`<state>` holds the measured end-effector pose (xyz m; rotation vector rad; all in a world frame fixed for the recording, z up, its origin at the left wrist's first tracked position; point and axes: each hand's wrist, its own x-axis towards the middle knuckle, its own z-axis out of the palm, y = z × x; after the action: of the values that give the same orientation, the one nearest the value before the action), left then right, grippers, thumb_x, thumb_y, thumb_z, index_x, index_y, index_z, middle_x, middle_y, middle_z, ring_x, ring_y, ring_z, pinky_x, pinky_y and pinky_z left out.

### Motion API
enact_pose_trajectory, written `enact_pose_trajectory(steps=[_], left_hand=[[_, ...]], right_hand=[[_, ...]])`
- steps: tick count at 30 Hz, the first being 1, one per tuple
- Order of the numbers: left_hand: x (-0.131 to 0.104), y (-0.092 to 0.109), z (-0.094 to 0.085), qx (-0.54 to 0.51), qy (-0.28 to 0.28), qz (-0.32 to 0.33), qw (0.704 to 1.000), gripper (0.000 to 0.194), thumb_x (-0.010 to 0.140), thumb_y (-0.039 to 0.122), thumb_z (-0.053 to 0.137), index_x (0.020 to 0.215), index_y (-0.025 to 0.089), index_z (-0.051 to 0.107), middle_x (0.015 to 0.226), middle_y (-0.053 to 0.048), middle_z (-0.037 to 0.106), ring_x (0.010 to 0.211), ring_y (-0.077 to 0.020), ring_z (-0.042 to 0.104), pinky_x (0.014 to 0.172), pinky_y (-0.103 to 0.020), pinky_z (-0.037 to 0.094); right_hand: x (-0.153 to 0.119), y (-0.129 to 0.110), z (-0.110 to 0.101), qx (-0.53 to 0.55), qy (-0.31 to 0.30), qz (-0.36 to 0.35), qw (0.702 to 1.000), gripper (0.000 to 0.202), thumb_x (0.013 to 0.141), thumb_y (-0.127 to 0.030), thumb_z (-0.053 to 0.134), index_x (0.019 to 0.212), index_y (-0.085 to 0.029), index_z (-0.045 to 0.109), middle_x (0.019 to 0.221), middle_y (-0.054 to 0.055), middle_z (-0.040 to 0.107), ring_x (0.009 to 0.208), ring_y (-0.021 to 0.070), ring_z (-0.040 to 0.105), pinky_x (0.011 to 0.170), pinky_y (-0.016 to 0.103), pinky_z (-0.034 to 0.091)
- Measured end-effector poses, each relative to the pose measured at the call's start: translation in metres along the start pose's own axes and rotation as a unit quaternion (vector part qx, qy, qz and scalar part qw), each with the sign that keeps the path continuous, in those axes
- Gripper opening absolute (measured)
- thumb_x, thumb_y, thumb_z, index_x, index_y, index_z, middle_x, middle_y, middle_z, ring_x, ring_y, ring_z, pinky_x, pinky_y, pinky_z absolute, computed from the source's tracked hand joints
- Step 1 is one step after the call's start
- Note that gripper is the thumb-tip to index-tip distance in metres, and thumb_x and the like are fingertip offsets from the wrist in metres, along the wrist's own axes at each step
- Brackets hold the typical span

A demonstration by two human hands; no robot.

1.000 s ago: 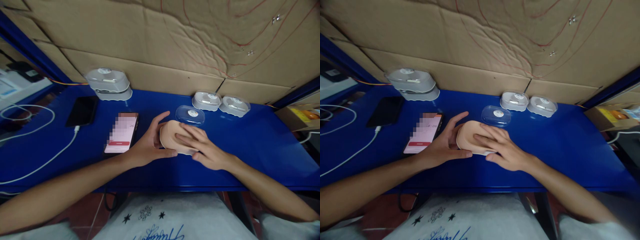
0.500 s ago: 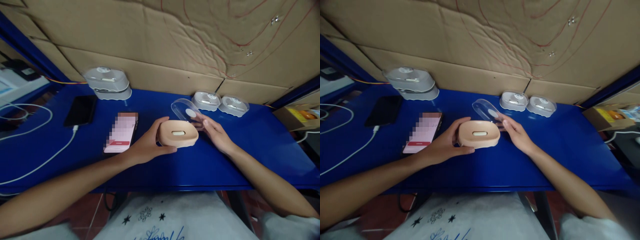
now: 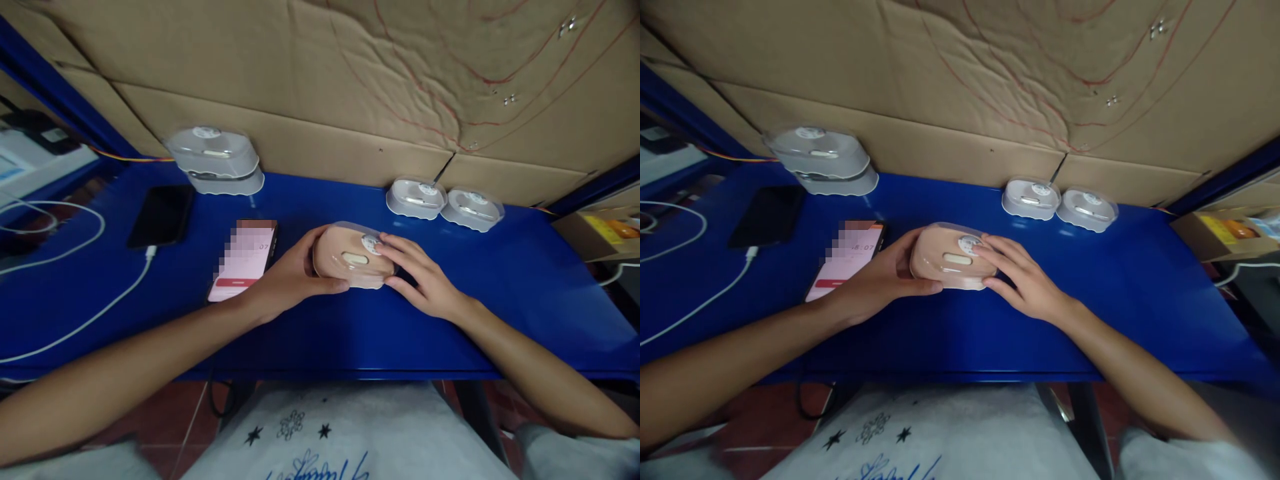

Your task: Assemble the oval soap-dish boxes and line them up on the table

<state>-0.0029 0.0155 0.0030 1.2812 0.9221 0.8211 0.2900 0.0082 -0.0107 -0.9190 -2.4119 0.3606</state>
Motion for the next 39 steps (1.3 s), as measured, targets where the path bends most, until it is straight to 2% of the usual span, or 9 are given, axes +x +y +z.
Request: enact_pose_trajectory(steps=[9, 16, 19, 22, 25, 28, 33, 36, 39], left_hand=[[0.002, -0.003, -0.004, 0.05, -0.038, 0.033, 0.998, 0.099, 0.071, 0.032, 0.094, 0.154, 0.029, 0.041, 0.164, -0.013, 0.049, 0.15, -0.0387, 0.05, 0.12, -0.057, 0.048], [-0.006, -0.017, -0.004, 0.271, -0.015, 0.118, 0.955, 0.106, 0.081, 0.044, 0.089, 0.165, 0.036, 0.025, 0.176, -0.013, 0.02, 0.162, -0.0388, 0.027, 0.129, -0.062, 0.032], [-0.007, -0.018, -0.004, 0.309, -0.024, 0.121, 0.943, 0.09, 0.088, 0.041, 0.081, 0.162, 0.039, 0.03, 0.172, -0.011, 0.025, 0.161, -0.0369, 0.03, 0.127, -0.061, 0.037], [-0.008, -0.019, -0.003, 0.357, -0.028, 0.13, 0.924, 0.073, 0.091, 0.033, 0.076, 0.155, 0.039, 0.042, 0.17, -0.009, 0.024, 0.161, -0.0368, 0.031, 0.128, -0.06, 0.037], [-0.009, -0.022, -0.001, 0.411, -0.035, 0.147, 0.899, 0.065, 0.092, 0.026, 0.074, 0.15, 0.037, 0.046, 0.172, -0.01, 0.017, 0.163, -0.0394, 0.025, 0.128, -0.064, 0.033], [-0.011, -0.025, 0.002, 0.447, -0.037, 0.164, 0.878, 0.062, 0.094, 0.022, 0.07, 0.15, 0.036, 0.047, 0.174, -0.01, 0.013, 0.164, -0.041, 0.02, 0.128, -0.068, 0.03], [-0.011, -0.023, 0.003, 0.452, -0.043, 0.157, 0.877, 0.058, 0.095, 0.022, 0.07, 0.148, 0.035, 0.049, 0.173, -0.012, 0.015, 0.162, -0.0428, 0.022, 0.125, -0.071, 0.032], [-0.01, -0.023, 0.003, 0.451, -0.05, 0.143, 0.88, 0.056, 0.095, 0.024, 0.07, 0.146, 0.034, 0.051, 0.173, -0.012, 0.018, 0.162, -0.0442, 0.024, 0.124, -0.074, 0.031], [-0.009, -0.024, 0.002, 0.447, -0.06, 0.143, 0.881, 0.052, 0.096, 0.024, 0.069, 0.144, 0.034, 0.054, 0.173, -0.012, 0.02, 0.161, -0.0432, 0.026, 0.125, -0.071, 0.033]], right_hand=[[-0.002, -0.002, 0.003, 0.029, -0.01, 0.027, 0.999, 0.076, 0.098, -0.052, 0.073, 0.163, -0.034, 0.038, 0.166, 0.013, 0.043, 0.155, 0.036, 0.043, 0.126, 0.062, 0.042], [-0.014, -0.002, -0.019, -0.04, -0.046, 0.037, 0.997, 0.052, 0.104, -0.041, 0.065, 0.153, -0.029, 0.051, 0.161, 0.014, 0.049, 0.153, 0.0334, 0.047, 0.124, 0.057, 0.046], [-0.053, 0.006, -0.044, -0.077, -0.041, 0.092, 0.992, 0.049, 0.104, -0.038, 0.065, 0.15, -0.029, 0.053, 0.159, 0.014, 0.053, 0.151, 0.0327, 0.05, 0.124, 0.056, 0.046], [-0.115, 0.032, -0.081, -0.177, 0.017, 0.139, 0.974, 0.046, 0.1, -0.037, 0.069, 0.144, -0.028, 0.058, 0.15, 0.013, 0.063, 0.15, 0.0353, 0.051, 0.128, 0.061, 0.037], [-0.173, 0.075, -0.122, -0.311, 0.069, 0.221, 0.922, 0.047, 0.097, -0.039, 0.069, 0.14, -0.023, 0.063, 0.154, 0.021, 0.06, 0.151, 0.0375, 0.05, 0.126, 0.056, 0.037], [-0.195, 0.12, -0.152, -0.368, 0.105, 0.339, 0.86, 0.046, 0.094, -0.038, 0.065, 0.135, -0.018, 0.067, 0.151, 0.026, 0.061, 0.147, 0.0391, 0.055, 0.122, 0.055, 0.038], [-0.157, 0.168, -0.162, -0.348, 0.12, 0.377, 0.85, 0.048, 0.091, -0.028, 0.06, 0.135, -0.01, 0.066, 0.141, 0.029, 0.068, 0.139, 0.0369, 0.062, 0.116, 0.05, 0.043], [-0.123, 0.177, -0.153, -0.331, 0.108, 0.359, 0.866, 0.048, 0.093, -0.03, 0.061, 0.137, -0.011, 0.067, 0.145, 0.028, 0.065, 0.141, 0.0357, 0.059, 0.117, 0.048, 0.04], [-0.086, 0.171, -0.137, -0.32, 0.106, 0.337, 0.879, 0.058, 0.101, -0.044, 0.057, 0.149, -0.012, 0.061, 0.155, 0.028, 0.057, 0.146, 0.0408, 0.053, 0.119, 0.057, 0.035]])
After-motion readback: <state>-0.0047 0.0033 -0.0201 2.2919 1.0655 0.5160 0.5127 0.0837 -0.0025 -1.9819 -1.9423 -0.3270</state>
